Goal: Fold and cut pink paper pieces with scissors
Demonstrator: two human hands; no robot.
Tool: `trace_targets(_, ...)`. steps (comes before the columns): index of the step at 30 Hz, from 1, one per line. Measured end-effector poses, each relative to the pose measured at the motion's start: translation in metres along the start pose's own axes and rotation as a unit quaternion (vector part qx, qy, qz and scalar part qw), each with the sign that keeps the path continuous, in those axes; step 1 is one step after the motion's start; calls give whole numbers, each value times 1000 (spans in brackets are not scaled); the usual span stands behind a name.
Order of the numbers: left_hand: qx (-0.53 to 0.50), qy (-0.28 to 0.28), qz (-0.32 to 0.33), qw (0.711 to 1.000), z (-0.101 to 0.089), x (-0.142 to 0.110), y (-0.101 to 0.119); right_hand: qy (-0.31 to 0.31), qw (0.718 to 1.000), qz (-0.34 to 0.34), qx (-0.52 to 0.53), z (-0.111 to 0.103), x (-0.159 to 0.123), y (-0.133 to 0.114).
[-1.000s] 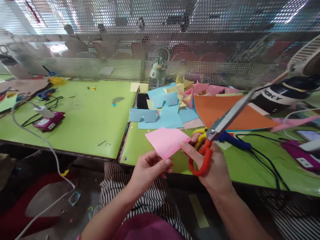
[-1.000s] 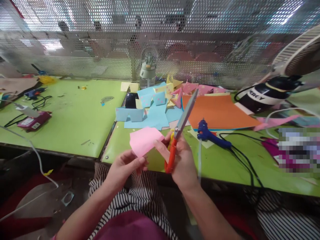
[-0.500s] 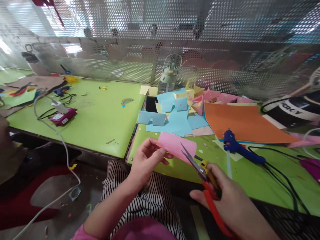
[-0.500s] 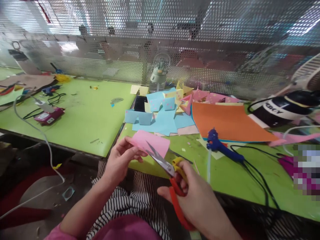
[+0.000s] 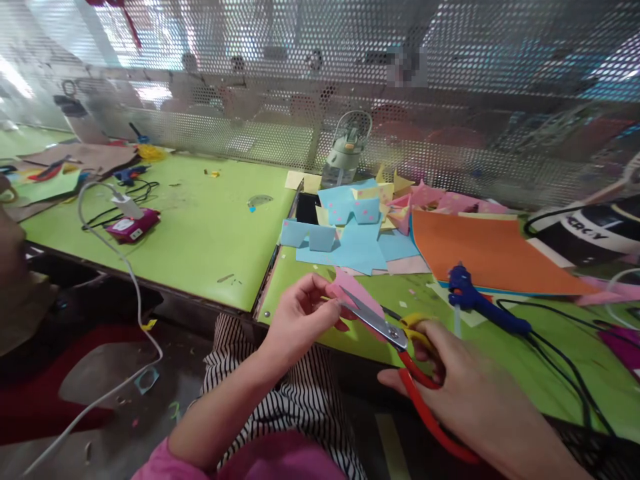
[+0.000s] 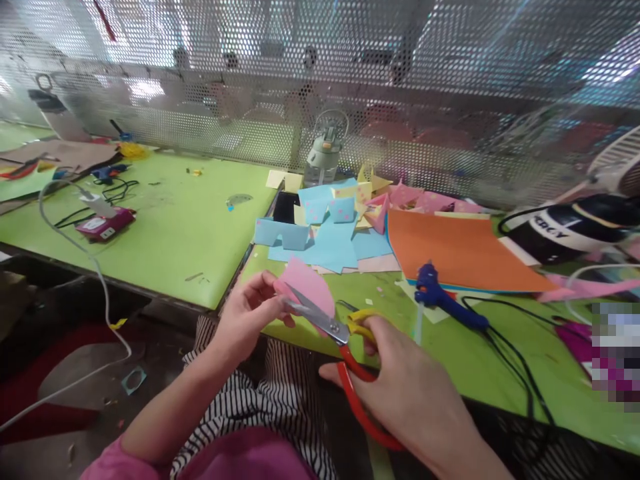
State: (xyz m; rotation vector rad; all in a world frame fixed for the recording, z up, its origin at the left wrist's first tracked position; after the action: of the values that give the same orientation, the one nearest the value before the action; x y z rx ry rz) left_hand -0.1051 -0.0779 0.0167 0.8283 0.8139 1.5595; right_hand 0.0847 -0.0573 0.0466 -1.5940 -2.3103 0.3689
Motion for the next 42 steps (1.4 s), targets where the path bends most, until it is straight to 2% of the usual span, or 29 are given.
trace_targets(5, -33, -6, -6, 999, 3, 2, -4, -68, 995, 19, 67, 13, 4, -6)
trace_targets(9, -13, -61, -3, 998, 15, 4, 8, -129, 980, 10, 153, 21, 7, -12)
trace_targets(14, 22, -104, -9, 994, 23, 10, 18, -248, 920, -14, 304, 38, -5, -15)
trace_targets(16, 47, -109, -6, 993, 22, 13, 21, -268, 906, -1, 327, 42, -12, -12)
trace_targets(19, 87, -83, 18, 993, 14, 19, 28, -214, 906, 27, 366, 37, -14, -3)
trace_targets(22, 93, -37, 49, 994, 4, 23, 39, -128, 903, 45, 407, 30, -11, 4)
trace_targets(26, 2, -11, 13, 1000, 4, 21, 31, 42, 924, 54, 376, 12, -3, 11)
trace_targets(28, -51, -2, -16, 999, 6, 16, 21, 98, 930, 48, 352, 5, 1, 9)
trace_targets(31, -101, 18, -50, 993, 5, 6, 7, 115, 922, 45, 368, 4, 9, 6)
trace_targets(35, -141, 46, -70, 986, -6, -4, -6, 66, 873, 23, 483, 14, 19, 0)
trace_targets(37, -157, 50, -82, 983, -10, -5, -13, 72, 859, 36, 506, 16, 19, 5)
trace_targets(40, -178, 54, -99, 978, -12, -6, -23, 108, 874, 56, 471, 19, 9, 15)
trace_targets(42, -193, 66, -104, 974, -13, -5, -29, 72, 886, 46, 456, 34, -2, 12)
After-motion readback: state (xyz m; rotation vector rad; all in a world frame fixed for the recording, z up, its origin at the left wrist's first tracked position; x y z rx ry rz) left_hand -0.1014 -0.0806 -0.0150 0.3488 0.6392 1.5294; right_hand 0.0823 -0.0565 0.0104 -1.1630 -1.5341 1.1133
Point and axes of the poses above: each hand's wrist, its own x-axis towards the middle knuckle, its own z-axis out of the palm, y = z × x, the point moved 10 cm from there along x, towards the middle knuckle, and after that the axes turned 1 degree about x, right-handed, at the moved point
